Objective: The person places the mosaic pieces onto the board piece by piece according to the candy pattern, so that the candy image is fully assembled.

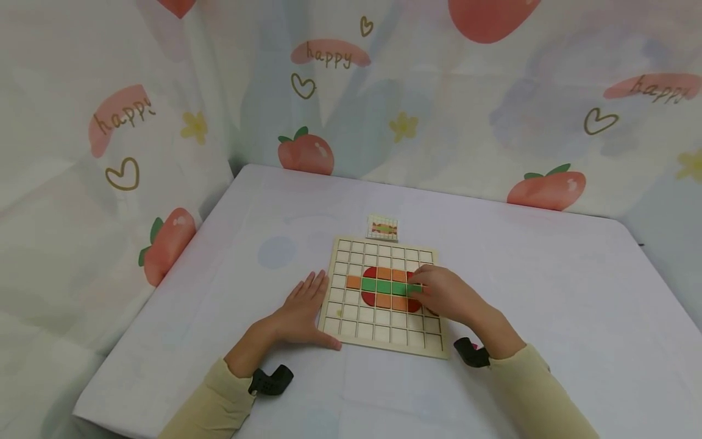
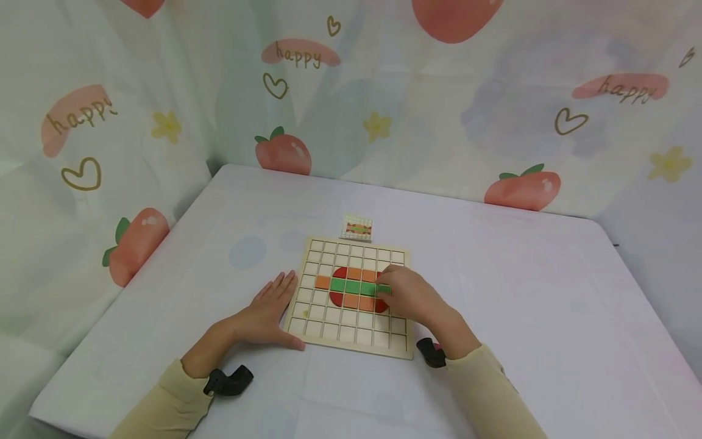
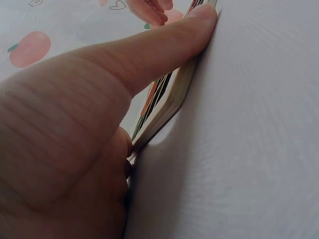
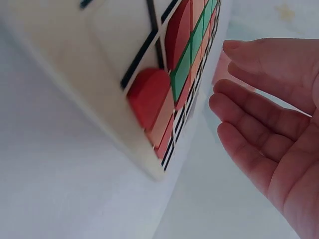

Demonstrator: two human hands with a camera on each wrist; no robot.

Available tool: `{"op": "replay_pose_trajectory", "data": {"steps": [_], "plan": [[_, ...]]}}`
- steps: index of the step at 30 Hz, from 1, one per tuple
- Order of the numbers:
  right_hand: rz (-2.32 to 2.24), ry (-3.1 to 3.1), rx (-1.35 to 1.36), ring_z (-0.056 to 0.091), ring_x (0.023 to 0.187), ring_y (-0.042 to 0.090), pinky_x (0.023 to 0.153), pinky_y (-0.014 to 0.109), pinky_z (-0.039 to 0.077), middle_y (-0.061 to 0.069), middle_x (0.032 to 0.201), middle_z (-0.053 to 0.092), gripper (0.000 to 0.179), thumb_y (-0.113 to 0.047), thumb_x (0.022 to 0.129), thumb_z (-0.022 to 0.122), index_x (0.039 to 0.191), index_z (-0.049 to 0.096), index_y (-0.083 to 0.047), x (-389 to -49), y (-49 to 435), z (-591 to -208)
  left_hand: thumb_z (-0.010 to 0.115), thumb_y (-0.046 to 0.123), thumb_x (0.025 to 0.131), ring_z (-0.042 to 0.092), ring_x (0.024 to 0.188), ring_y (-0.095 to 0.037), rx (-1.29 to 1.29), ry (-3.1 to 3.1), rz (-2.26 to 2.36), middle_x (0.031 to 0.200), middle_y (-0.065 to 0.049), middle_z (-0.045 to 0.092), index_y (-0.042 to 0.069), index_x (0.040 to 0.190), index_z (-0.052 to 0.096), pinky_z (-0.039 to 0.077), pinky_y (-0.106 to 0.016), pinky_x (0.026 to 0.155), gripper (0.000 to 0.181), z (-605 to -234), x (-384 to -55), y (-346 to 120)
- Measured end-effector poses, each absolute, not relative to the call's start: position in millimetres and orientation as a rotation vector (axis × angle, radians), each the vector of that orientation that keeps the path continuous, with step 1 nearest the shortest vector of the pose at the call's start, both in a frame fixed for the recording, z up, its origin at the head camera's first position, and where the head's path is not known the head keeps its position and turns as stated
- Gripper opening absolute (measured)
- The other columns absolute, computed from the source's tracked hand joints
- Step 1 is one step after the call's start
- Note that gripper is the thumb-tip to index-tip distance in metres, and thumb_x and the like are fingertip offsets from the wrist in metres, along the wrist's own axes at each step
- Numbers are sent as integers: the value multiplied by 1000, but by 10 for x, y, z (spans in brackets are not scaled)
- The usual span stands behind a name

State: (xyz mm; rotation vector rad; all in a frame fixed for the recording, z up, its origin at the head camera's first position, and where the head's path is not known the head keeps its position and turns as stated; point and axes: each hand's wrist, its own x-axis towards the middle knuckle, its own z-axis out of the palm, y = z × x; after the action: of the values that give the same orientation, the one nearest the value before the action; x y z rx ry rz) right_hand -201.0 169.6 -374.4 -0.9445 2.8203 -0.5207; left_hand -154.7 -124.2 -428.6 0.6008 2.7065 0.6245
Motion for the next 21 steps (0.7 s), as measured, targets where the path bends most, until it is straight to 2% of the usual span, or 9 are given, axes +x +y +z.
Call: {"op": "replay_pose_trajectory", "data": {"steps": [9,18,21], "plan": [[-550,2852,-834,58,87,23,76,39,49,3,91,62,12,-7,82,68,93,71,-5,-1918,2012,-3733,68,68,63,-11,137,-25,609,2710,625,152,-13,-4,0,146,0,-1,-42,108,127,-4283,-1536,-1251],[-491,2854,-613,56,99,34,81,47,47,14,103,62,23,-9,81,69,103,68,1,-1854,2263,-3736,69,66,64,-10,137,-25,606,2706,631,152,-13,-4,0,146,1,0,-42,108,126,-4233,-1523,-1243],[-490,2862,-562,55,99,35,79,46,48,16,103,61,25,-9,81,69,103,67,2,-1854,2369,-3736,69,66,64,-10,137,-24,596,2707,623,152,-13,-4,0,146,1,0,-42,108,126,-4239,-1522,-1243]]}}
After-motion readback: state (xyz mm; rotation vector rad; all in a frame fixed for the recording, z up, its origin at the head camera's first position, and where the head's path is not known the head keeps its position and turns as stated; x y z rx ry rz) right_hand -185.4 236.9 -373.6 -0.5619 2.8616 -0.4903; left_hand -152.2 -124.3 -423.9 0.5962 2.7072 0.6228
